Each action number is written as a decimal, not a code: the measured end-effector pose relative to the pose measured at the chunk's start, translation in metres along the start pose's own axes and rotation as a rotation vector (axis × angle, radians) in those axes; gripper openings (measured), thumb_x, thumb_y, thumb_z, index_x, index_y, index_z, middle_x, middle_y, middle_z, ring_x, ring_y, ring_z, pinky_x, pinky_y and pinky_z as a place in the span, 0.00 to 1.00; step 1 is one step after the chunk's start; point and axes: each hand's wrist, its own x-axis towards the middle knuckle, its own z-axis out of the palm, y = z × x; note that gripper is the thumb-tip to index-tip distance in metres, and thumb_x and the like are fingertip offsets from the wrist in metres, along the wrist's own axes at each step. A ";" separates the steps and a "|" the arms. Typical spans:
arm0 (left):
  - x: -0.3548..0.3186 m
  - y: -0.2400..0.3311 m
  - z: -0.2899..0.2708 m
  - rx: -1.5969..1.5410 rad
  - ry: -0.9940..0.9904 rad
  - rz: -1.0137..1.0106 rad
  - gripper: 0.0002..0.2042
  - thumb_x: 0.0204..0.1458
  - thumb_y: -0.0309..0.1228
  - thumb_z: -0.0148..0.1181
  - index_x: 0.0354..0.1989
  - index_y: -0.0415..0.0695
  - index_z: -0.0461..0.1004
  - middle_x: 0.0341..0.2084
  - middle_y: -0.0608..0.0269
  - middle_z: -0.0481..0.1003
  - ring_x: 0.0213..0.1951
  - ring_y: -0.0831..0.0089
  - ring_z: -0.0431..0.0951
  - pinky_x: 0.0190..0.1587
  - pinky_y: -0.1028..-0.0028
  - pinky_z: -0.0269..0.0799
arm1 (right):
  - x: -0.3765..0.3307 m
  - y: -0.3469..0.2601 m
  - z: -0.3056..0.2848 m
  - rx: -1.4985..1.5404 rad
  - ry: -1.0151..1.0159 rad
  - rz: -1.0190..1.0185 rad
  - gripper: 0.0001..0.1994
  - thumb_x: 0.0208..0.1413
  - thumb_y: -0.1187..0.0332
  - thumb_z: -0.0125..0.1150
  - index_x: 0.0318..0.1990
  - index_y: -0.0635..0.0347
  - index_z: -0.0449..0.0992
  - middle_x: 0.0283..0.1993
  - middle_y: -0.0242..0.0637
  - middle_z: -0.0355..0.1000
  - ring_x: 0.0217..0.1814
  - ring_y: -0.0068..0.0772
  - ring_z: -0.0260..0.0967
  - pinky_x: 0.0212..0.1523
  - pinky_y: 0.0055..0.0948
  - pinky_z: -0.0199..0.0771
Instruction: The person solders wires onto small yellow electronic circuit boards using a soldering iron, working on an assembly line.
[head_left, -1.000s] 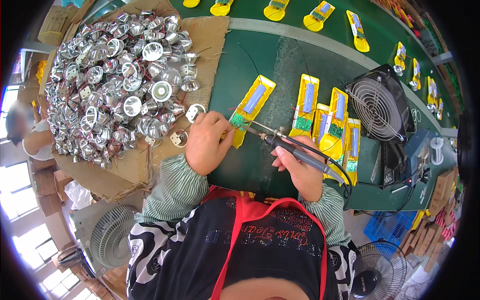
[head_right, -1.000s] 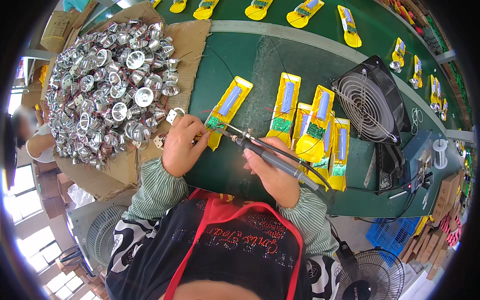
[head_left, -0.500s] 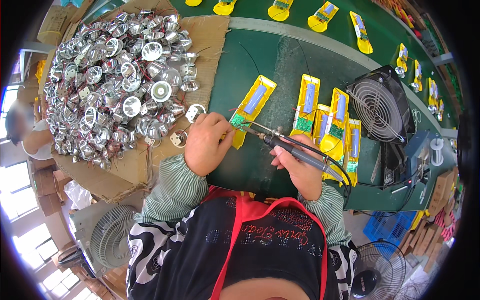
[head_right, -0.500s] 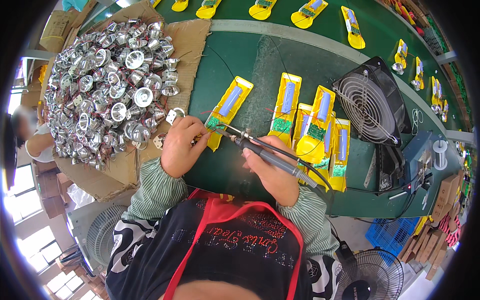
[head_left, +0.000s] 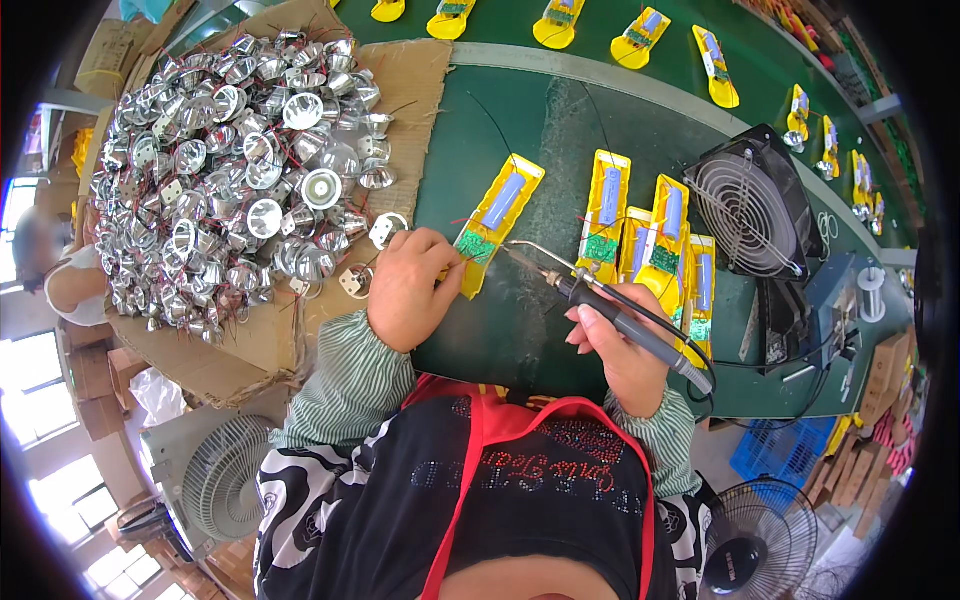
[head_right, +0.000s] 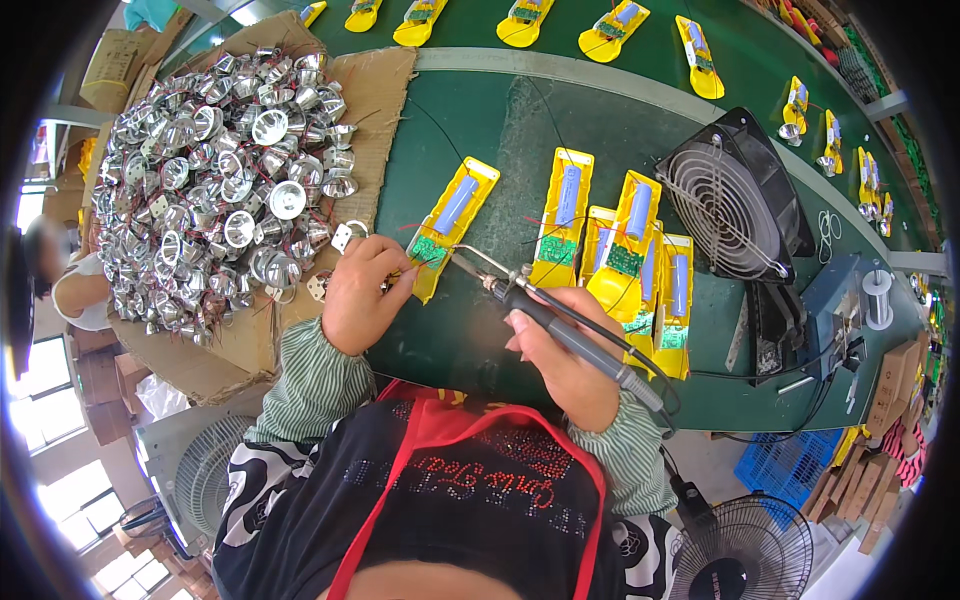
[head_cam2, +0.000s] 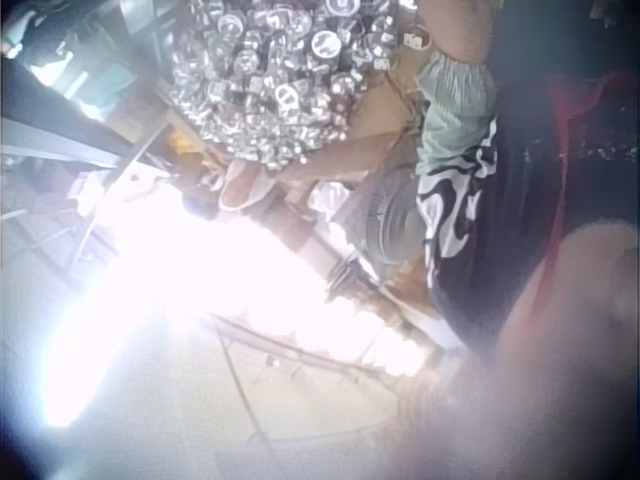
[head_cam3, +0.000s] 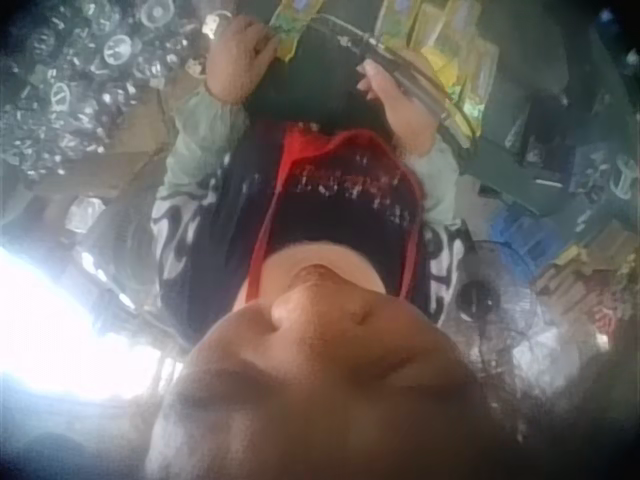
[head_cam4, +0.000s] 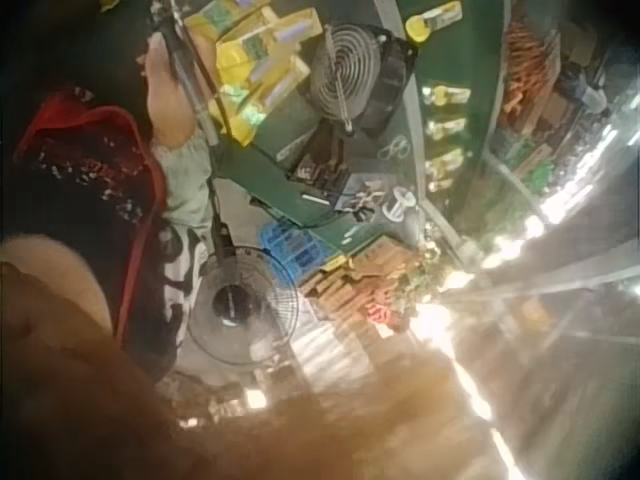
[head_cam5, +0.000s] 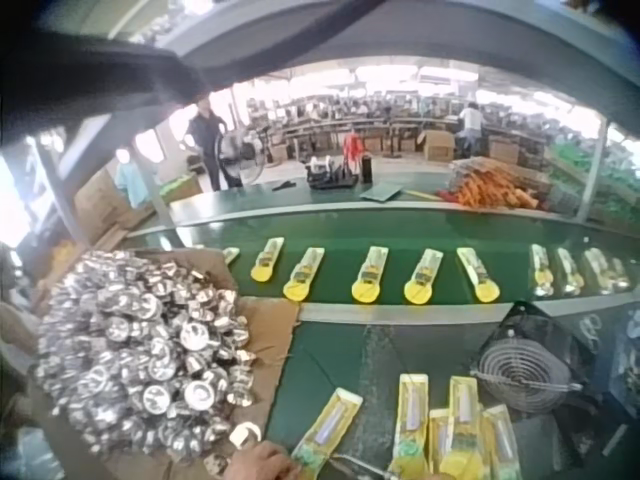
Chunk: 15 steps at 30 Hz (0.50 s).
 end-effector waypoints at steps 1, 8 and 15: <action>0.000 0.001 -0.001 0.002 0.005 -0.002 0.03 0.42 0.26 0.59 0.25 0.41 0.73 0.28 0.61 0.70 0.33 0.59 0.69 0.35 0.64 0.64 | -0.002 -0.002 -0.002 -0.013 0.003 -0.003 0.09 0.50 0.77 0.58 0.39 0.71 0.68 0.30 0.41 0.74 0.26 0.24 0.72 0.24 0.19 0.72; -0.002 0.022 -0.008 0.207 -0.082 0.017 0.11 0.42 0.32 0.63 0.32 0.42 0.72 0.30 0.59 0.72 0.35 0.60 0.71 0.37 0.65 0.65 | -0.014 -0.008 -0.021 -0.129 0.047 -0.077 0.11 0.52 0.78 0.55 0.43 0.68 0.65 0.33 0.47 0.73 0.26 0.27 0.72 0.24 0.20 0.73; 0.016 0.017 -0.028 0.001 -0.020 -0.052 0.16 0.40 0.32 0.65 0.38 0.40 0.71 0.32 0.53 0.74 0.35 0.58 0.75 0.38 0.66 0.70 | -0.021 -0.010 -0.033 -0.078 0.080 -0.184 0.11 0.51 0.79 0.55 0.43 0.69 0.66 0.33 0.46 0.73 0.27 0.27 0.72 0.25 0.21 0.73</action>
